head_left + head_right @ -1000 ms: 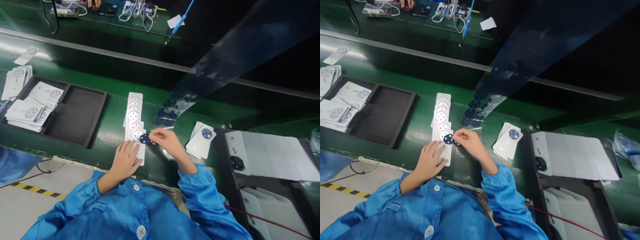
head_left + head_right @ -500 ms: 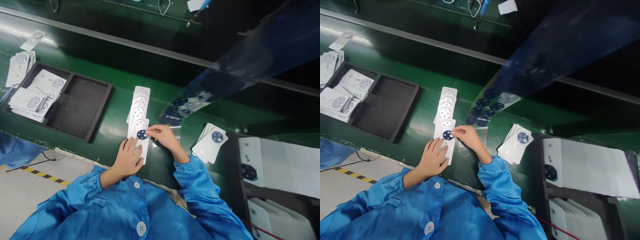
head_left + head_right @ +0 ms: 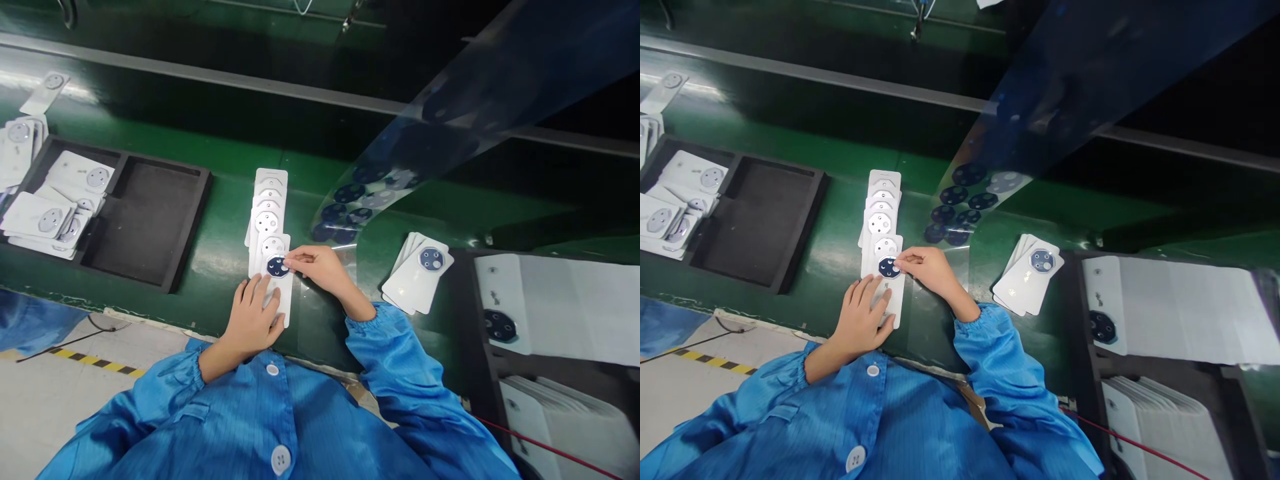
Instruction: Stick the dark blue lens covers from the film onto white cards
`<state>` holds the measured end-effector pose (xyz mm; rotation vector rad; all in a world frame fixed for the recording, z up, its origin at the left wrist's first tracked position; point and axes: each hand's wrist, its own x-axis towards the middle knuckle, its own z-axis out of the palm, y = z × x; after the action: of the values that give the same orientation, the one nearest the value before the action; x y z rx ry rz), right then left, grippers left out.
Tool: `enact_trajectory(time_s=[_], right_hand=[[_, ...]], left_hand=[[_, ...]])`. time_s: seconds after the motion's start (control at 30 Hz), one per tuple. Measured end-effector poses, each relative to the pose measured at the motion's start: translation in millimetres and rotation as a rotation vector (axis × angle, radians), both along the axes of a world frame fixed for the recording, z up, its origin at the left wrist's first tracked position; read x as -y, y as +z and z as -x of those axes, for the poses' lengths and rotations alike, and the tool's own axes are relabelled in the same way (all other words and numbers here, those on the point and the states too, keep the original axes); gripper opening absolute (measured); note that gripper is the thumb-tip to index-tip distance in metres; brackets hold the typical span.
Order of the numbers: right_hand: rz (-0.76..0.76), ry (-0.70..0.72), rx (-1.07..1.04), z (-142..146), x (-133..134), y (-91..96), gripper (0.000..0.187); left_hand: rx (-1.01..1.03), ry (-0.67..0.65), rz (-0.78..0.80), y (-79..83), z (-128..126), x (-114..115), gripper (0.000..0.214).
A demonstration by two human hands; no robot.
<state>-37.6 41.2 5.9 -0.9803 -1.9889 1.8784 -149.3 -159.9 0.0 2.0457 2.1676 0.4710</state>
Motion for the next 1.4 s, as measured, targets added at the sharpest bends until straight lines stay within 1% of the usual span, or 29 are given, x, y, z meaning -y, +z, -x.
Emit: enact_trajectory(time_s=[0.17,0.4,0.63,0.7,0.73,0.77,0.9,0.93,0.97,1.03,1.1,1.13,1.17,1.23,1.3,1.4], right_hand=[[0.000,-0.008,0.007,0,1,3.1,0.034],[-0.013,-0.020,0.002,-1,2,1.5,0.032],[-0.122,-0.032,0.011,-2,3,-3.9,0.020],[-0.182,-0.029,0.015,-3,6,-5.9,0.017],[-0.247,-0.023,0.015,-3,8,-6.5,0.016],[-0.345,-0.012,0.018,-3,11,-6.8,0.015],[-0.927,0.042,0.127,2,28,-3.9,0.024],[-1.039,0.039,0.170,4,31,-2.8,0.026],[-1.120,0.016,0.215,6,34,-1.8,0.027],[-1.189,-0.058,0.288,8,36,-1.6,0.036],[-1.165,-0.084,0.316,9,33,-4.6,0.052],[-1.133,-0.068,0.313,9,31,-7.2,0.056],[-1.092,-0.044,0.306,9,28,-10.2,0.056],[-1.010,-0.021,0.306,11,22,-16.0,0.047],[-0.946,-0.050,0.295,14,18,-18.7,0.037],[-0.810,-0.134,0.175,17,16,-11.3,0.035]], left_hand=[[-0.013,-0.004,-0.008,1.0,0,-1,0.044],[-0.022,0.000,-0.005,2.2,-1,-2,0.043],[-0.039,-0.005,-0.040,0.8,-1,-2,0.043],[-0.044,-0.007,-0.049,0.5,-1,-1,0.043],[-0.049,-0.008,-0.049,0.4,-1,-1,0.043],[-0.057,-0.011,-0.046,0.4,-1,-1,0.043],[-0.087,-0.033,-0.030,0.5,-2,-2,0.044],[-0.090,-0.035,-0.029,0.5,-2,-2,0.044],[-0.090,-0.033,-0.029,0.5,-2,-2,0.044],[-0.088,-0.025,-0.028,0.4,-1,-2,0.044],[-0.083,-0.022,-0.030,-0.1,-1,-2,0.044],[-0.080,-0.023,-0.031,-0.5,-1,-1,0.044],[-0.077,-0.025,-0.033,-1.1,-1,-1,0.044],[-0.070,-0.028,-0.036,-2.3,0,0,0.044],[-0.057,-0.032,-0.029,-3.4,0,2,0.044],[-0.011,-0.028,-0.050,-4.2,2,4,0.044]])
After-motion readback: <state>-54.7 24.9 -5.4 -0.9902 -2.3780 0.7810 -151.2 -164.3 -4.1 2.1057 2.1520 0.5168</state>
